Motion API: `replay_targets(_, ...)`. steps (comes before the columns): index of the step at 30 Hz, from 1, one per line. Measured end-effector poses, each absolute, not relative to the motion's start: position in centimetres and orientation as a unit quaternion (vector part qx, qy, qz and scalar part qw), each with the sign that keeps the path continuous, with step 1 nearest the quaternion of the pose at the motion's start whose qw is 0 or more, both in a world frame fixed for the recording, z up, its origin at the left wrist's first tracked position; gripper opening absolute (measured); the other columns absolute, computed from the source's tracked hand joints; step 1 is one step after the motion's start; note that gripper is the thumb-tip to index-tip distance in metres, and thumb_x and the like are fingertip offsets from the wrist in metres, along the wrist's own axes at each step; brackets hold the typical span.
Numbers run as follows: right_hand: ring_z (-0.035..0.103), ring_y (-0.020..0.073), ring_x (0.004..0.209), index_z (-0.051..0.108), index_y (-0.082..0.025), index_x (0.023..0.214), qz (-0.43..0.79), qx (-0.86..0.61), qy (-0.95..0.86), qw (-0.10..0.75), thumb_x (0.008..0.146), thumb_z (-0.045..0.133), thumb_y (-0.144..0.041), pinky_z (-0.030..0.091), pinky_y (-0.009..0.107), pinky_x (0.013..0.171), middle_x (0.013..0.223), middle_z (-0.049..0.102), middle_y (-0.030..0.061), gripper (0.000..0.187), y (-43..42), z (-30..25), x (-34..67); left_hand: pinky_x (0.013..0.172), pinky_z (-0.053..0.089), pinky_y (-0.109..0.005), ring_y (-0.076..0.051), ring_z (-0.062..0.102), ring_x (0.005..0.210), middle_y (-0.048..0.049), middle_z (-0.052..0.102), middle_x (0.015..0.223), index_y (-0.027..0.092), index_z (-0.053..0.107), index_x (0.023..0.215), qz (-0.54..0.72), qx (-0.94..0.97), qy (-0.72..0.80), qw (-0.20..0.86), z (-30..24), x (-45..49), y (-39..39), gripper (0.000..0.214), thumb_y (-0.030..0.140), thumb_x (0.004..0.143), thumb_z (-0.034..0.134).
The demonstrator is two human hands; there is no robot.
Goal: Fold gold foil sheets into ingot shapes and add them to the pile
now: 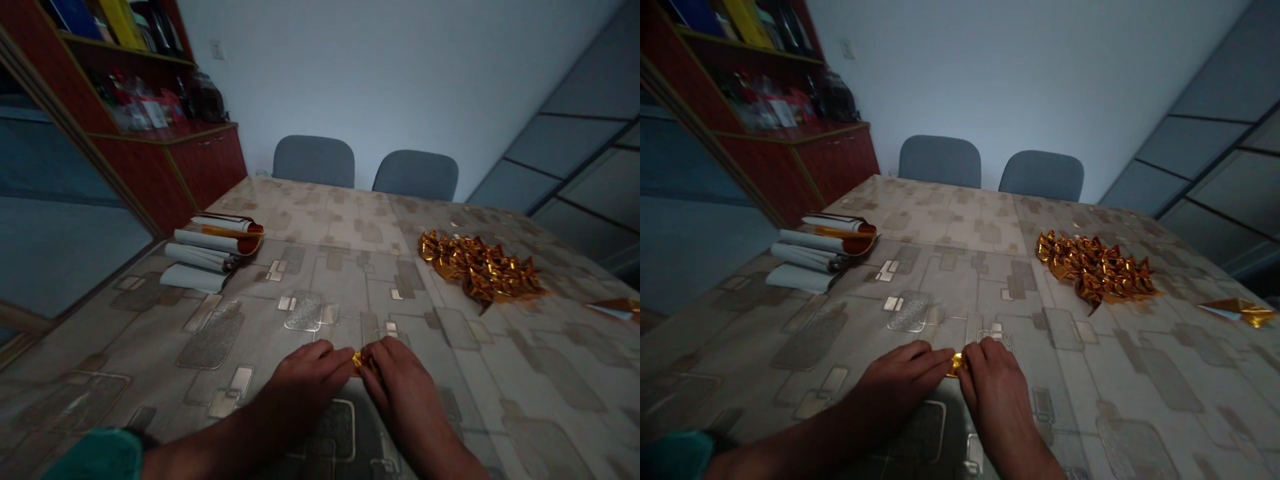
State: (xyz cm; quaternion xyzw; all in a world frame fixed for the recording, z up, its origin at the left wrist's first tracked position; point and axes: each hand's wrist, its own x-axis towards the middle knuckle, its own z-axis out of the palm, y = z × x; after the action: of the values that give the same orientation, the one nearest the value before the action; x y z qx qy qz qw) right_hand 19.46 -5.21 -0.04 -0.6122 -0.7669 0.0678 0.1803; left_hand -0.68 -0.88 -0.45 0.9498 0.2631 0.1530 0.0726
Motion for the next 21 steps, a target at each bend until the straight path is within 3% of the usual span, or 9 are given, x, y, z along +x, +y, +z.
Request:
replay_targets(4,0.063,0.0255,0.077,0.060,-0.021,0.088,0.075,-0.615,-0.766,0.174,0.091,0.059,-0.015,0.050,0.036,0.068,0.084,0.063,0.0058,0.007,-5.2,0.1,19.3,0.093,0.051,-0.034,-0.022,0.059,0.105,-0.0037,0.064,0.131,0.022,0.051,0.135,0.121,0.962,0.233,0.075,-0.1,-1.0,-0.9,0.046,0.011,0.091,0.060)
replay_targets(8,0.061,0.0260,0.079,0.059,-0.021,0.089,0.077,-0.608,-0.768,0.188,0.094,0.050,-0.013,0.048,0.037,0.070,0.086,0.063,0.0066,0.013,-5.6,0.3,19.3,0.104,0.046,-0.037,-0.025,0.055,0.120,-0.0079,0.058,0.143,0.017,0.050,0.137,0.120,0.964,0.221,0.086,0.1,-1.6,-1.0,0.053,0.023,0.088,0.069)
replay_targets(13,0.060,0.0257,0.077,0.059,-0.022,0.087,0.048,-0.632,-0.749,0.192,0.095,0.054,-0.015,0.045,0.037,0.070,0.083,0.063,0.0055,0.011,-5.7,0.1,18.6,0.106,0.045,-0.043,-0.029,0.053,0.126,-0.0096,0.052,0.150,0.019,0.044,0.145,0.121,0.962,0.207,0.129,-0.2,-2.2,-0.7,0.070,0.035,0.084,0.074)
replay_targets(21,0.061,0.0271,0.076,0.061,-0.021,0.088,0.009,-0.646,-0.747,0.159,0.087,0.066,-0.016,0.044,0.037,0.067,0.084,0.063,0.0064,0.008,-5.5,-0.4,18.3,0.101,0.046,-0.049,-0.033,0.052,0.125,-0.0129,0.050,0.152,0.020,0.044,0.145,0.100,0.970,0.176,0.138,-0.2,-2.7,0.2,0.075,0.039,0.080,0.077)
